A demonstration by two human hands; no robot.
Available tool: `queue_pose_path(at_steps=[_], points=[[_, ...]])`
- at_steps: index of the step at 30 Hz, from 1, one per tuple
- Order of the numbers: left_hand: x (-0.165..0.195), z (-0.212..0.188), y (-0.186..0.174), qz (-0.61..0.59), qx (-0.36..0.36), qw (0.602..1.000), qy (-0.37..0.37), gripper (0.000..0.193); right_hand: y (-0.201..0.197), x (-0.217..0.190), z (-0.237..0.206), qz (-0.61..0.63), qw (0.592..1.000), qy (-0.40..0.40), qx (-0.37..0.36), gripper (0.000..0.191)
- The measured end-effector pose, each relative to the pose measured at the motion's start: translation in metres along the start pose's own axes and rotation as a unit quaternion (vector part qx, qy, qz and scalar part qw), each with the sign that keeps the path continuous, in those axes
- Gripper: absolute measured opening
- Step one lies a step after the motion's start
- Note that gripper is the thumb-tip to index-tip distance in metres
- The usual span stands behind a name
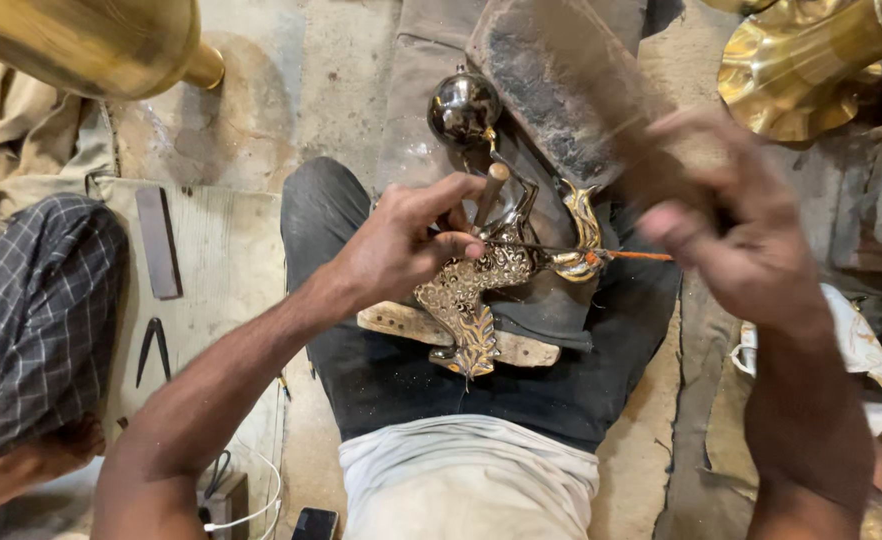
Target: The person sits cross-legged on the floor with an ornate cast metal ornament on their lap. They hold a small punch against the ornament's surface with one hand and repeatedly strike it with a wooden mallet held in the other hand, repositioning the punch to work different areas of the decorative piece.
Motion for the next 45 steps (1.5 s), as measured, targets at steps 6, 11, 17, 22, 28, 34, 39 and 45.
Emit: queue_pose_path(at_steps=[6, 11, 17, 22, 28, 34, 39, 45], points=[[0.0, -0.002, -0.001, 0.011, 0.003, 1.0, 0.019, 0.043, -0.003, -0.003, -0.005, 0.043, 0.993, 0.081, 0.069, 0.055], [-0.002, -0.001, -0.003, 0.007, -0.003, 1.0, 0.017, 0.046, 0.001, -0.011, 0.0, -0.05, 0.998, -0.017, -0.024, 0.05], [-0.007, 0.001, 0.0, 0.016, 0.003, 1.0, 0.011, 0.042, 0.002, -0.01, -0.003, 0.055, 0.997, 0.035, 0.038, 0.054], [-0.008, 0.001, -0.001, 0.007, -0.007, 1.0, 0.012, 0.046, -0.002, -0.001, -0.017, 0.019, 0.997, 0.031, 0.065, 0.05], [-0.009, 0.001, -0.002, 0.033, -0.007, 0.999, 0.022, 0.041, 0.002, 0.008, -0.022, -0.099, 0.986, 0.112, -0.072, 0.058], [-0.009, 0.004, -0.001, 0.018, -0.015, 0.999, 0.022, 0.04, -0.002, -0.005, -0.029, -0.028, 0.996, 0.059, 0.056, 0.054], [-0.005, 0.001, -0.004, 0.0, -0.03, 0.999, 0.032, 0.038, 0.003, -0.013, -0.022, 0.055, 0.993, 0.057, 0.092, 0.058], [-0.003, 0.002, -0.006, 0.04, -0.021, 0.998, 0.045, 0.046, 0.004, -0.033, -0.011, -0.103, 0.993, 0.062, -0.012, 0.053]])
Point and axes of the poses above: each hand's wrist, its own z-axis towards the middle knuckle, its own y-axis out of the palm, x = y × z, the point moved 2 cm from there along z, towards the middle knuckle, and after that the axes turned 15 degrees about -x, right-handed, at the moved point
